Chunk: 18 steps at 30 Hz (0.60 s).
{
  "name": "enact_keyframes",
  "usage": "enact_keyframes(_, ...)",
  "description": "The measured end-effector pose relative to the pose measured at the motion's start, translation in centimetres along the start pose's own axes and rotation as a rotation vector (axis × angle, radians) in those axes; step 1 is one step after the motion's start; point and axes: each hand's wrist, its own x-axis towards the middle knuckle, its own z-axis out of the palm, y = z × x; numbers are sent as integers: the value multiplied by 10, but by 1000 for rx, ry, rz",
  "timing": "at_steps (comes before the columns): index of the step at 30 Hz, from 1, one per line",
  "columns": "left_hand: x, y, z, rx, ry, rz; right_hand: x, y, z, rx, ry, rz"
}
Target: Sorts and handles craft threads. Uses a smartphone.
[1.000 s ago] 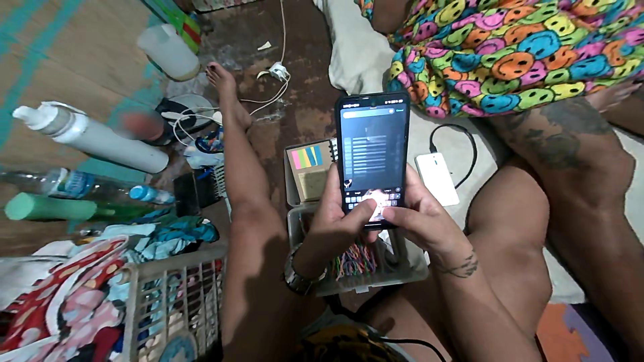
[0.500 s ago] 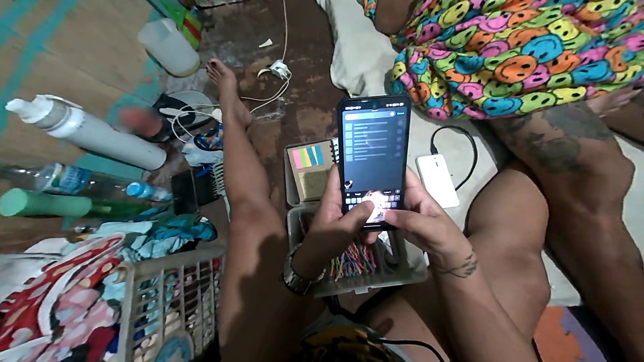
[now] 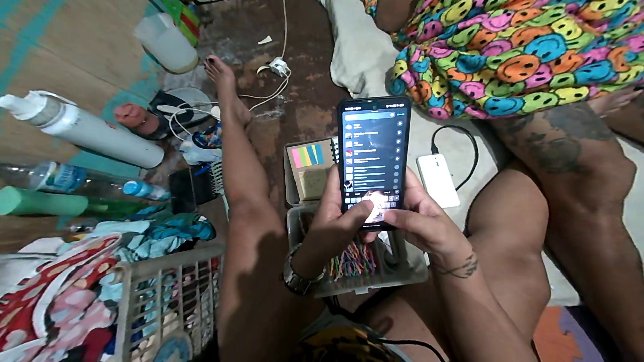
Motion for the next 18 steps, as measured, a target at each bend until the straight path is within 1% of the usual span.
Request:
enact_keyframes(3, -1, -5, -5, 106, 65, 23, 1, -1, 4, -112, 72, 39)
enact_keyframes(5, -1, -8, -5, 114, 140, 4, 2, -2, 8, -225, 139, 69)
enact_keyframes(7, 2, -8, -2, 70, 216, -6, 3, -4, 11, -455, 242, 77)
enact_keyframes(9, 2, -11, -3, 46, 218, -20, 5, -6, 8, -673, 347, 60)
enact_keyframes(10, 1, -13, -4, 41, 204, -36, 6, -7, 4, -694, 376, 50)
enact_keyframes(14, -5, -23, -2, 102, 186, -129, 4, -15, -13, -587, 461, -41)
enact_keyframes(18, -7, -31, 1, 131, 156, -159, 4, -17, -17, -536, 607, -114)
